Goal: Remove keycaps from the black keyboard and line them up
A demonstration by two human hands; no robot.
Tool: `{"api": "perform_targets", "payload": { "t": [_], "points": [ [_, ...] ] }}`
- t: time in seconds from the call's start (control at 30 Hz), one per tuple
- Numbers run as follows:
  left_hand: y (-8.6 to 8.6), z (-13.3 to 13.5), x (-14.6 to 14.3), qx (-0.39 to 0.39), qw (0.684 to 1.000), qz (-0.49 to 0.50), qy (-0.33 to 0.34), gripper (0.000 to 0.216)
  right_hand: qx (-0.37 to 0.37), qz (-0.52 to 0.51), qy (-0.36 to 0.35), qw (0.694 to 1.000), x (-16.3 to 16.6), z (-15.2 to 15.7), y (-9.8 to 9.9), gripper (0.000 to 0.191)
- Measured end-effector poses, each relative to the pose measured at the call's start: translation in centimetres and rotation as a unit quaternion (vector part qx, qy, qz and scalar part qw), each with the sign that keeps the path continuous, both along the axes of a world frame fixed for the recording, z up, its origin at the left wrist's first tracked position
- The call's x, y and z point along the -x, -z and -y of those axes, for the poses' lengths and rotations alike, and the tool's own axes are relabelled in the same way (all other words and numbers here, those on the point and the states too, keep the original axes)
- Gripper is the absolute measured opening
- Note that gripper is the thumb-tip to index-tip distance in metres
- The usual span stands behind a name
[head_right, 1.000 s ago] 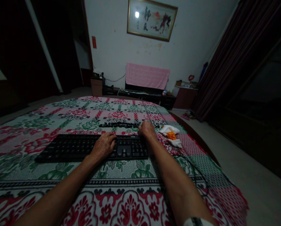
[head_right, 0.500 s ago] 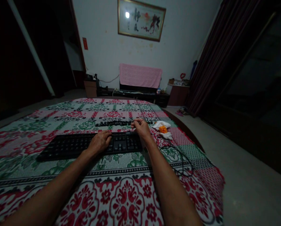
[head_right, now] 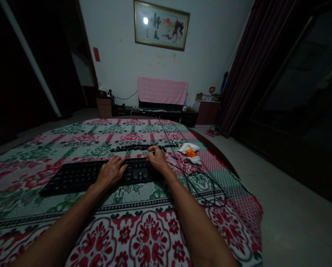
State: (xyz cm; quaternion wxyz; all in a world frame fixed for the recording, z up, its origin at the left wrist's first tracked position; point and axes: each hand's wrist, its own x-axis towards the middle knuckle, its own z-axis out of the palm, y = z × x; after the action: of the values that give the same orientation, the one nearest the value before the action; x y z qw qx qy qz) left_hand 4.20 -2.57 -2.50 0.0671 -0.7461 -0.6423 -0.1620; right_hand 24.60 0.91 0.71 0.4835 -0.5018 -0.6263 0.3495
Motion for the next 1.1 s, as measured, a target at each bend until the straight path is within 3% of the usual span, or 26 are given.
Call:
{"api": "perform_targets", "payload": {
  "t": [0.2, 0.4, 0.57, 0.73, 0.9, 1.1],
  "points": [
    [-0.3, 0.2, 0.0, -0.009, 1.0, -0.003, 0.006, 0.038, -0.027, 0.033, 0.011, 0.999, 0.3, 0.4, -0.1, 0.015],
    [0.1, -0.1, 0.0, 0.002, 1.0, 0.002, -0.003, 0.038, 0.031, -0.043, 0.048, 0.997, 0.2, 0.6, -0.1, 0.012],
    [0.0, -0.1, 0.0, 0.004, 1.0, -0.002, -0.002, 0.039, 0.02, -0.049, 0.057, 0.997, 0.1, 0.3, 0.8, 0.01],
    [-0.4, 0.2, -0.1, 0.003, 1.0, -0.003, 0.003, 0.039, -0.04, 0.043, 0.043, 0.997, 0.3, 0.4, 1.4, 0.009],
    [-0.5, 0.2, -0.2, 0.007, 1.0, 0.004, 0.0, 0.038, -0.123, 0.167, 0.016, 0.978, 0.9, 1.1, 1.4, 0.009],
    [-0.5, 0.2, -0.1, 0.01, 1.0, -0.006, 0.0, 0.038, 0.016, 0.003, 0.021, 1.0, 0.3, -0.1, 1.7, 0.013]
  ]
}}
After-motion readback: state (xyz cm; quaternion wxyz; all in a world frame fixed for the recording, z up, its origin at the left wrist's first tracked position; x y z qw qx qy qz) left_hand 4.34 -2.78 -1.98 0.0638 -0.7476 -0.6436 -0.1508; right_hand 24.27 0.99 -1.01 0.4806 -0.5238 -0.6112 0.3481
